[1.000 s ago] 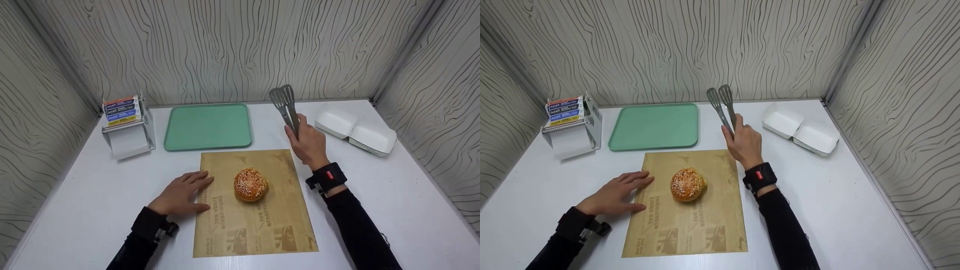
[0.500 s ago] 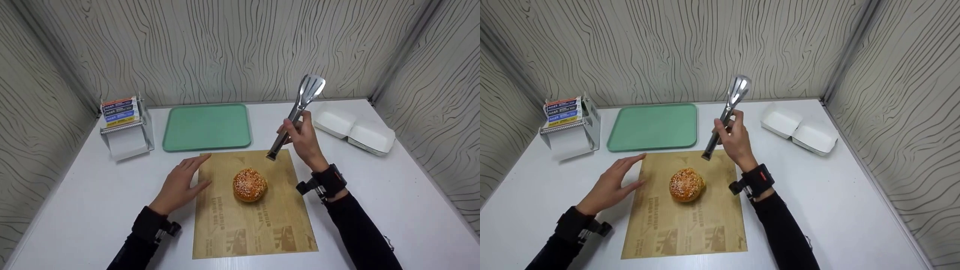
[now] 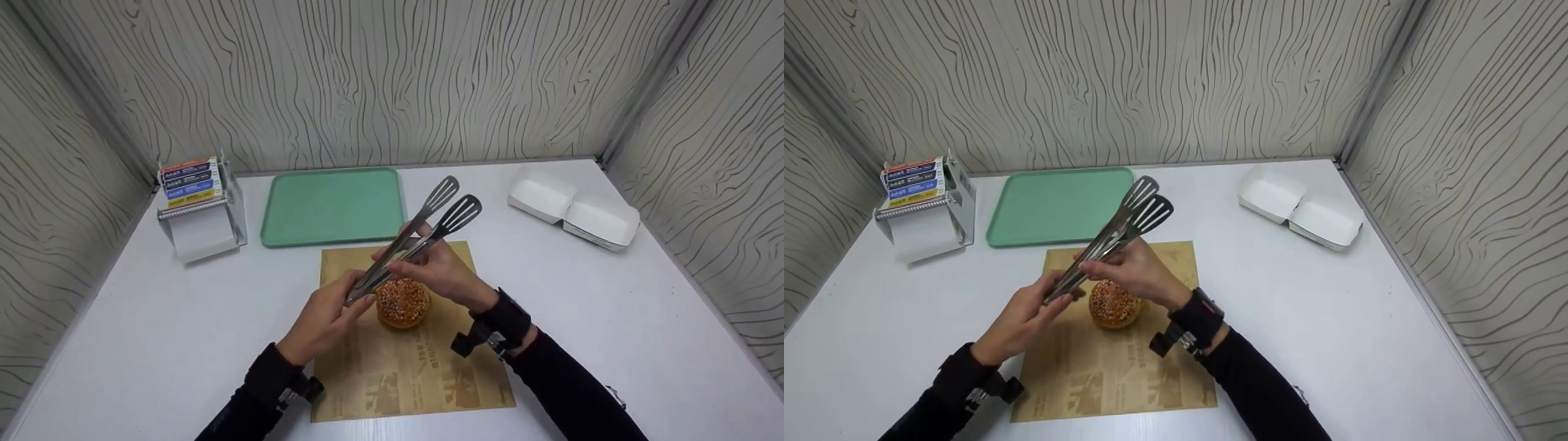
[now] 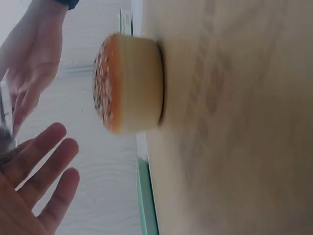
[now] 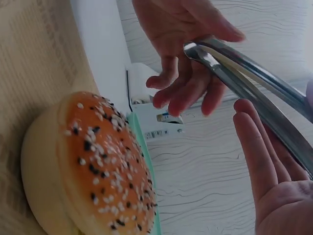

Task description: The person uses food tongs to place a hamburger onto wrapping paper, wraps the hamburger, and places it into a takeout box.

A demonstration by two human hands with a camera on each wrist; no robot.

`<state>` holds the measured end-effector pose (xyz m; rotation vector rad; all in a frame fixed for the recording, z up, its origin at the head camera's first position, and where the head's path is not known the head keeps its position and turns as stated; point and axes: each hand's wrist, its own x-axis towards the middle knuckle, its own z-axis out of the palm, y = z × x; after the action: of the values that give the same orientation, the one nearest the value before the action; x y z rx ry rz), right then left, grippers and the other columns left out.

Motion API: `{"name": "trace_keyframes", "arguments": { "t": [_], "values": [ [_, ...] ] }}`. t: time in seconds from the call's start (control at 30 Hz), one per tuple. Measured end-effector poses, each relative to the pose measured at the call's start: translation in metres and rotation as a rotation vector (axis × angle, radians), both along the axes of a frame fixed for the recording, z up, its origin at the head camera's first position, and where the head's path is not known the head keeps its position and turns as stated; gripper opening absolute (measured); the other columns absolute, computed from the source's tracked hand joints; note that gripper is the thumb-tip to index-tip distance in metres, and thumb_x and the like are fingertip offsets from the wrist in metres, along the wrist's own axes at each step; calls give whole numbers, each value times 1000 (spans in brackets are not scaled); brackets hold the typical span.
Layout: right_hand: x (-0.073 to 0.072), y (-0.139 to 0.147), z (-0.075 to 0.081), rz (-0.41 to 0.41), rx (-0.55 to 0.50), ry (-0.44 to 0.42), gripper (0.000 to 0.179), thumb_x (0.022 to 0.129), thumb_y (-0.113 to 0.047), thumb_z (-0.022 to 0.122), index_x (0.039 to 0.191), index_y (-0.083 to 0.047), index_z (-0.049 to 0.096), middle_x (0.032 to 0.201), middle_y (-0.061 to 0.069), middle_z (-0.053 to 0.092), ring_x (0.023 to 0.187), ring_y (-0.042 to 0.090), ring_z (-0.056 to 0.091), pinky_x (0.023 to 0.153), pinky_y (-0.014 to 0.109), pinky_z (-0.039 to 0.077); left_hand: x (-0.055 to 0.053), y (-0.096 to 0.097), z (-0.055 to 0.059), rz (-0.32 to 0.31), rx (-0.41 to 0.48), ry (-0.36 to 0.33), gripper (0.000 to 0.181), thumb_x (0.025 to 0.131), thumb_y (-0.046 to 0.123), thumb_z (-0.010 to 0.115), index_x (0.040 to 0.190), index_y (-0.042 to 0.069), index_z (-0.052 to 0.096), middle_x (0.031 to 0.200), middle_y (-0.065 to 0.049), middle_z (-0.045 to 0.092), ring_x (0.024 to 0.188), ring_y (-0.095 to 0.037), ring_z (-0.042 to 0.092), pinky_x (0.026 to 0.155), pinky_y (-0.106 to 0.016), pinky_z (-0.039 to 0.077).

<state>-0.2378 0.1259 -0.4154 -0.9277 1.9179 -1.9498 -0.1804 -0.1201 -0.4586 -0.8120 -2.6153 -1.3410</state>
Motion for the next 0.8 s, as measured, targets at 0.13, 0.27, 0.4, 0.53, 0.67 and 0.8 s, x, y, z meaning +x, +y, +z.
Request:
{"name": "trace_keyframes", "arguments": {
  "t": [0.13, 0.27, 0.4, 0.53, 0.67, 0.8],
  "values": [
    [5, -4, -1, 0, 2, 34, 40, 96, -13, 75, 118, -4, 43, 123, 26, 71, 110, 25, 74, 88, 36, 61, 3, 5, 0, -23, 23, -3, 23, 109, 32, 55, 122, 13, 58, 88, 3, 68, 76, -5, 62, 66, -24, 52],
    [6, -4, -1, 3, 17, 62, 44, 95, -13, 76, 120, -2, 41, 124, 25, 72, 110, 25, 74, 89, 34, 60, 3, 5, 0, -17, -12, 42, 22, 109, 28, 54, 121, 10, 58, 79, 10, 53, 67, -3, 49, 59, -22, 43],
    [4, -1, 0, 2, 94, 101, 59, 96, -28, 76, 134, 0, 41, 132, 22, 69, 119, 28, 69, 92, 37, 60, 1, -2, 2, 2, -53, 114, 20, 109, 26, 55, 120, 10, 58, 80, 12, 49, 66, -2, 45, 60, -22, 41],
    [-6, 16, 3, -34, 243, 135, 62, 100, -34, 70, 147, -4, 43, 142, 15, 62, 130, 30, 61, 98, 40, 57, -8, -18, 5, 76, -64, 185, 15, 108, 21, 57, 117, 9, 58, 78, 11, 49, 63, -3, 43, 58, -23, 39],
    [-25, 48, 0, -103, 352, 151, 48, 105, -27, 63, 145, -6, 49, 145, 15, 59, 135, 31, 56, 109, 47, 50, -23, -43, 4, 223, -73, 180, 15, 107, 22, 58, 112, 7, 57, 74, 7, 45, 61, -9, 41, 57, -26, 36],
    [-37, 87, -9, -84, 475, 88, 51, 107, -29, 58, 153, -10, 46, 158, 12, 47, 149, 34, 40, 121, 55, 34, -39, -72, -1, 387, -119, 94, 20, 109, 25, 55, 107, 5, 53, 72, 0, 45, 61, -17, 44, 58, -32, 37]
  ]
}}
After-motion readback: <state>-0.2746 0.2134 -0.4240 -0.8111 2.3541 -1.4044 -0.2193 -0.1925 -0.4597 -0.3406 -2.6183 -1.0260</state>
